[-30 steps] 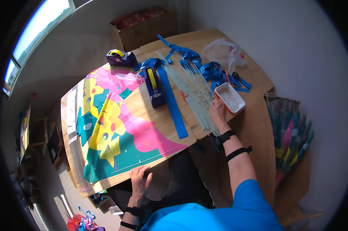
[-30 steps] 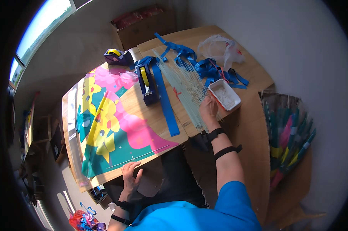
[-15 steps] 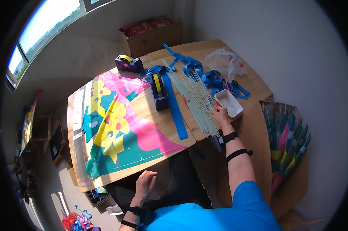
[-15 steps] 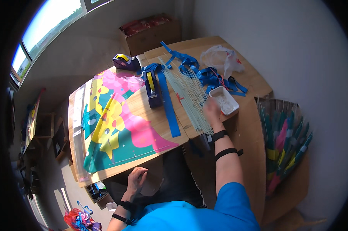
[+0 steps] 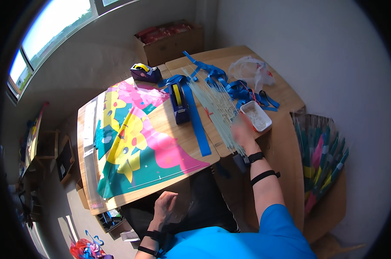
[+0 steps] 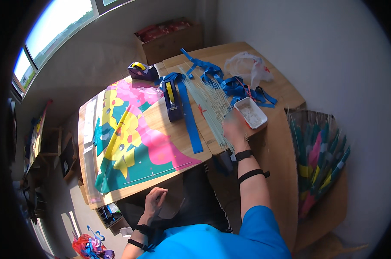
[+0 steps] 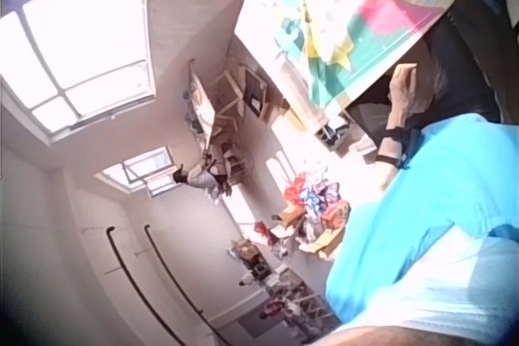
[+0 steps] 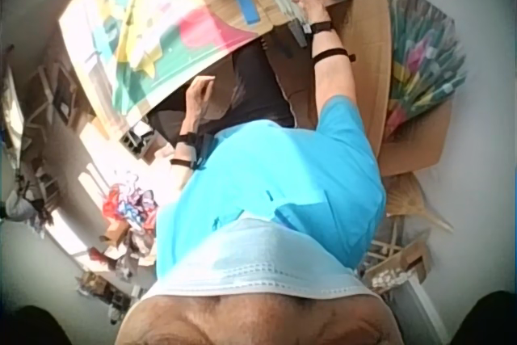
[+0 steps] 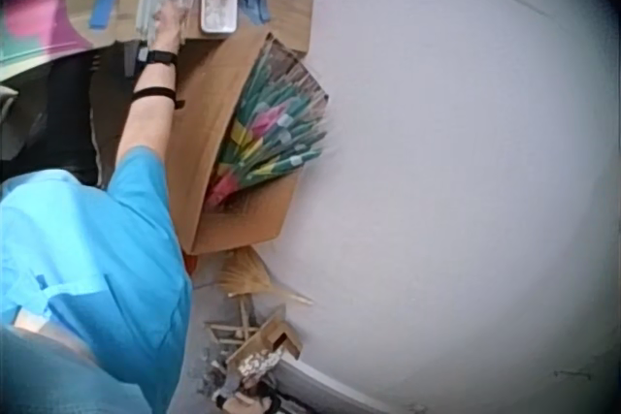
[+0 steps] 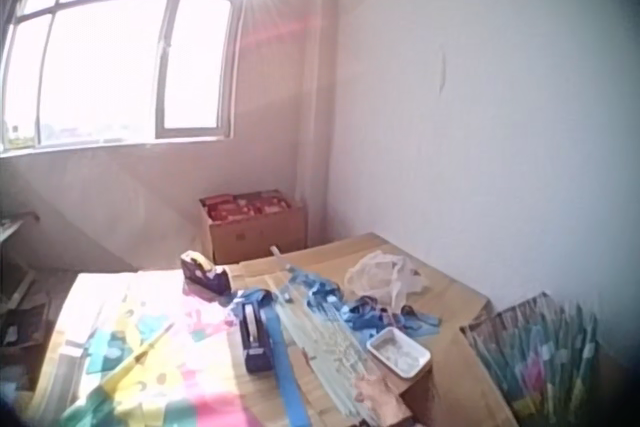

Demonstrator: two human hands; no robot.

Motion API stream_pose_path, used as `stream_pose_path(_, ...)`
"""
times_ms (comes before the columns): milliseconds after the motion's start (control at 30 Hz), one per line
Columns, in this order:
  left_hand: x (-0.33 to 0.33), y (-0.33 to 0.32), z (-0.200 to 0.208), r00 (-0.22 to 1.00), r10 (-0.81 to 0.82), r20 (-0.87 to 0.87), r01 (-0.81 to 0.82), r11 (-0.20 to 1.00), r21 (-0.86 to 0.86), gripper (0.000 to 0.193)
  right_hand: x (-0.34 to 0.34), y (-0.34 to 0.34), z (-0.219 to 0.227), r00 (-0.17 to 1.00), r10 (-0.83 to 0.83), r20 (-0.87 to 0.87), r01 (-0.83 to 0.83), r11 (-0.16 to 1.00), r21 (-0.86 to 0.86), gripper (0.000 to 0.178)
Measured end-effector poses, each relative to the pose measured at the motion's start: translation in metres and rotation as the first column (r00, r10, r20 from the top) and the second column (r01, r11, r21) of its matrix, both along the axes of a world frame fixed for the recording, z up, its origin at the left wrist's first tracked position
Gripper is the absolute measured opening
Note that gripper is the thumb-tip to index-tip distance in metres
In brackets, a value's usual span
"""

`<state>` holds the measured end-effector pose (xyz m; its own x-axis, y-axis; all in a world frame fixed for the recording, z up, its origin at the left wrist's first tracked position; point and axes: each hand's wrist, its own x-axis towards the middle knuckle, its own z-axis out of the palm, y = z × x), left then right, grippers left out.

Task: Assembling a colorful kite by attaching a plastic rod and using tape.

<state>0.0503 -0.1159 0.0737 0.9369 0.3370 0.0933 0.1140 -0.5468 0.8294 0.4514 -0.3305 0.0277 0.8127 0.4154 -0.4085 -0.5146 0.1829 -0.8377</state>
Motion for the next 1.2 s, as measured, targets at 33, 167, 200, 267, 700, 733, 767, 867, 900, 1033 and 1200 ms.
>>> stream_pose_path(33,0.0,0.0,0.0,1.0,0.005,-0.002,-0.005,1.0,-0.015,0.012,-0.01,0.007,0.006,1.0,-0.014,0.001,0.014,0.999,0.038,0.01)
stream_pose_path(167,0.013,-0.007,0.0,0.999,0.026,-0.037,-0.035,0.964,-0.265,0.014,-0.081,0.044,0.028,0.996,0.082,-0.031,-0.076,0.983,0.169,0.007)
stream_pose_path(200,0.019,-0.013,-0.001,0.998,0.04,-0.058,-0.058,0.928,-0.368,0.016,-0.107,0.057,0.036,0.993,0.106,-0.047,-0.097,0.984,0.152,0.007)
stream_pose_path(267,0.038,-0.033,0.018,0.977,0.015,-0.211,-0.159,0.71,-0.686,0.026,-0.15,0.063,0.03,0.982,0.188,0.006,-0.186,0.967,0.173,0.008)
stream_pose_path(700,0.033,-0.081,-0.003,0.95,-0.21,-0.23,-0.124,0.42,-0.899,0.035,-0.272,0.025,0.031,0.983,0.148,0.105,-0.133,0.982,-0.131,0.017)
stream_pose_path(733,0.034,-0.081,-0.004,0.954,-0.191,-0.232,-0.131,0.43,-0.893,0.035,-0.271,0.027,0.032,0.983,0.155,0.097,-0.142,0.981,-0.129,0.017)
stream_pose_path(767,0.035,-0.079,-0.006,0.957,-0.172,-0.234,-0.138,0.44,-0.888,0.034,-0.27,0.028,0.032,0.983,0.161,0.088,-0.15,0.981,-0.126,0.017)
stream_pose_path(867,0.037,-0.078,-0.015,0.968,-0.075,-0.241,-0.167,0.528,-0.833,0.034,-0.272,0.036,0.03,0.983,0.155,0.098,-0.139,0.978,-0.154,0.017)
stream_pose_path(900,0.039,-0.08,-0.013,0.966,-0.022,-0.256,-0.202,0.55,-0.81,0.034,-0.274,0.037,0.028,0.982,0.156,0.109,-0.136,0.976,-0.173,0.017)
stream_pose_path(1033,0.05,-0.072,-0.017,0.958,0.089,-0.272,-0.277,0.525,-0.805,0.032,-0.273,0.037,0.024,0.987,0.139,0.077,-0.124,0.977,-0.173,0.015)
stream_pose_path(1200,0.078,-0.054,-0.013,0.941,0.146,-0.305,-0.329,0.599,-0.73,0.023,-0.273,0.037,0.023,0.973,0.184,0.136,-0.146,0.957,-0.25,0.012)
